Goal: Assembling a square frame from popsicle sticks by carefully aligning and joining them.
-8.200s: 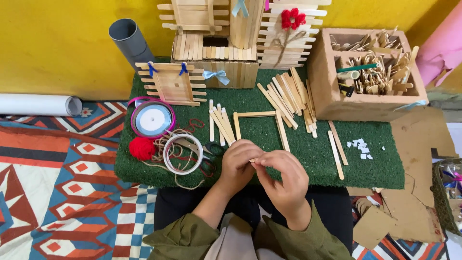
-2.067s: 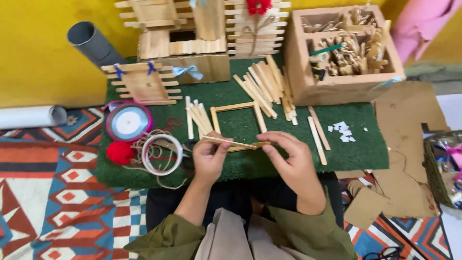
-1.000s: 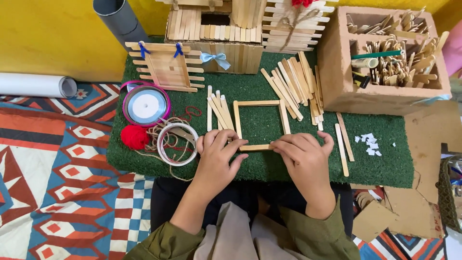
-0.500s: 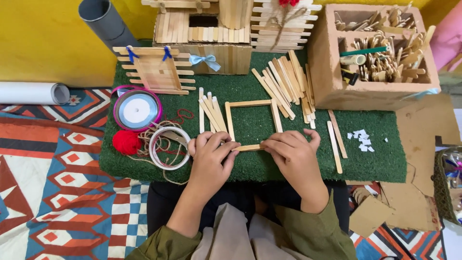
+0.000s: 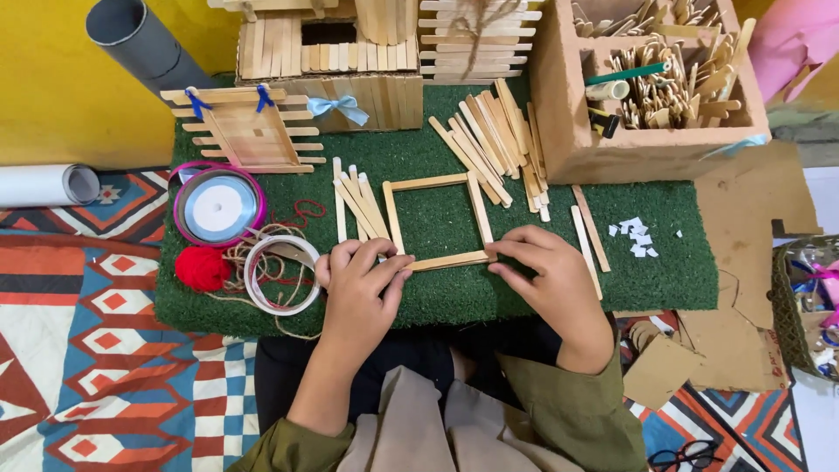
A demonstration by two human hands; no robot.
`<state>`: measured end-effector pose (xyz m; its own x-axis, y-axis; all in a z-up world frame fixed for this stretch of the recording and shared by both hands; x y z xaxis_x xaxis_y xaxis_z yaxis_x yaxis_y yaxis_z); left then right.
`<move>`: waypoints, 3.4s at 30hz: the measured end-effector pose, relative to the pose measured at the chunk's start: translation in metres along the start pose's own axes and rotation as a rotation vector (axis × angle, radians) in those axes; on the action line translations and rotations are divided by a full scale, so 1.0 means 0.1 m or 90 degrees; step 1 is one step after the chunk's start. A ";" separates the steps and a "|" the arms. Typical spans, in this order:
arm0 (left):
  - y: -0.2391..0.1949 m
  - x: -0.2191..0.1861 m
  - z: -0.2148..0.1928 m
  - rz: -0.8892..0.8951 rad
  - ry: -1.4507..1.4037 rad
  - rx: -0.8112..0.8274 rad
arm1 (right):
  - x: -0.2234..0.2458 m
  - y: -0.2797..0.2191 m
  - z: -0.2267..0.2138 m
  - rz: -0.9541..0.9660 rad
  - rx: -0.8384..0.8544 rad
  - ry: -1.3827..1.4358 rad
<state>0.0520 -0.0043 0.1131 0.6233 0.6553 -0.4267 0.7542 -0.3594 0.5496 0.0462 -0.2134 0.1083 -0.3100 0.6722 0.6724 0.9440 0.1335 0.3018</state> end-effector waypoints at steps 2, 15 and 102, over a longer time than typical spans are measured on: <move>0.00 -0.01 0.00 0.001 0.000 0.002 | -0.04 0.00 0.01 -0.002 -0.002 -0.005; -0.01 -0.02 0.02 0.015 0.027 0.005 | -0.05 0.03 0.03 0.015 0.019 -0.003; -0.07 -0.46 -0.09 0.089 0.000 -0.080 | -0.15 -0.13 -0.04 0.009 0.072 0.010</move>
<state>0.0163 -0.0254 0.1352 0.7205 0.6046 -0.3396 0.6282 -0.3615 0.6890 0.0385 -0.2284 0.0967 -0.2973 0.6629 0.6871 0.9548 0.2065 0.2140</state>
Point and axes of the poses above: each hand's wrist, its own y-axis towards the middle knuckle, its own z-axis out of the palm, x = y × z, the point moved 10 cm from there along y, towards the middle knuckle
